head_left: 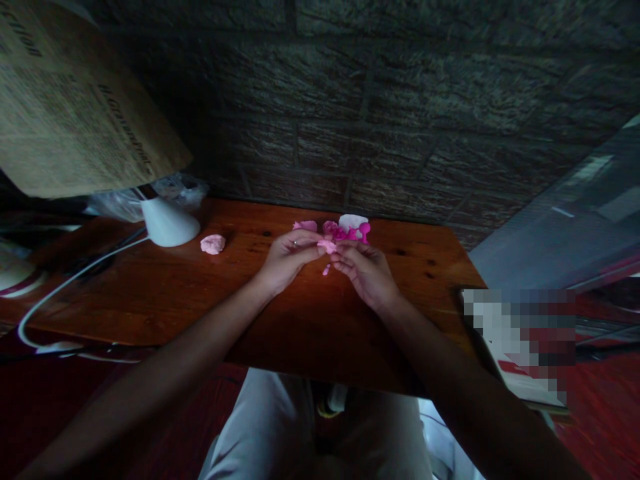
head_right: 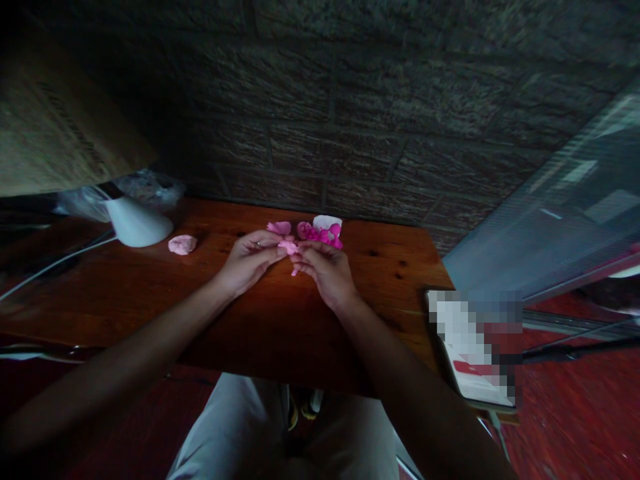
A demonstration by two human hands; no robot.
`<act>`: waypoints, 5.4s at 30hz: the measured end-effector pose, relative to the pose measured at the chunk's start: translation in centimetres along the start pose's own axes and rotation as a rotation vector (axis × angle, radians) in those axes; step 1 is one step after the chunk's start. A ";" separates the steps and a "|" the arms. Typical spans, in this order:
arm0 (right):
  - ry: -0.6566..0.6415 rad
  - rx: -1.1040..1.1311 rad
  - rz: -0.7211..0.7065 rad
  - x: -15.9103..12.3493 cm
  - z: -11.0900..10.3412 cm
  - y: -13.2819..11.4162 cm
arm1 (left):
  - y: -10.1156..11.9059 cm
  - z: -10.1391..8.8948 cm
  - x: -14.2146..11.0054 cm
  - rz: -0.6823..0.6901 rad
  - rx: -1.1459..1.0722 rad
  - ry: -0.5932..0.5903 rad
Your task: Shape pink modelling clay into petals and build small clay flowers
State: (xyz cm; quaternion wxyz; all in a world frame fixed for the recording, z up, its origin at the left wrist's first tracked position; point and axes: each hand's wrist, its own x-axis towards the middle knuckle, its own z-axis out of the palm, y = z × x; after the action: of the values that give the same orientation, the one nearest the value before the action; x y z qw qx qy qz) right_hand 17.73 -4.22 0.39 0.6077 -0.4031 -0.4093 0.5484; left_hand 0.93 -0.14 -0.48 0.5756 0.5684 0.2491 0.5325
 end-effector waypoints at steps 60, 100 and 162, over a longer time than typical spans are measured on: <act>-0.053 -0.429 -0.176 0.6 -2.3 -0.4 | 2.0 -4.0 0.6 0.142 0.835 0.072; -0.203 -0.015 0.166 0.0 -1.1 -0.4 | 1.3 -1.1 -0.4 0.241 0.506 -0.137; -0.100 -0.130 0.041 0.0 -1.2 -0.2 | 3.2 -10.2 1.0 -0.256 0.825 0.097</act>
State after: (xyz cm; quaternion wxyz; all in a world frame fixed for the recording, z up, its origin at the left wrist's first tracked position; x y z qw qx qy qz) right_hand 18.95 -4.25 0.17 0.5478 -0.4222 -0.4655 0.5522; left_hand -8.90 4.06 0.48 0.3492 0.6897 0.5362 0.3388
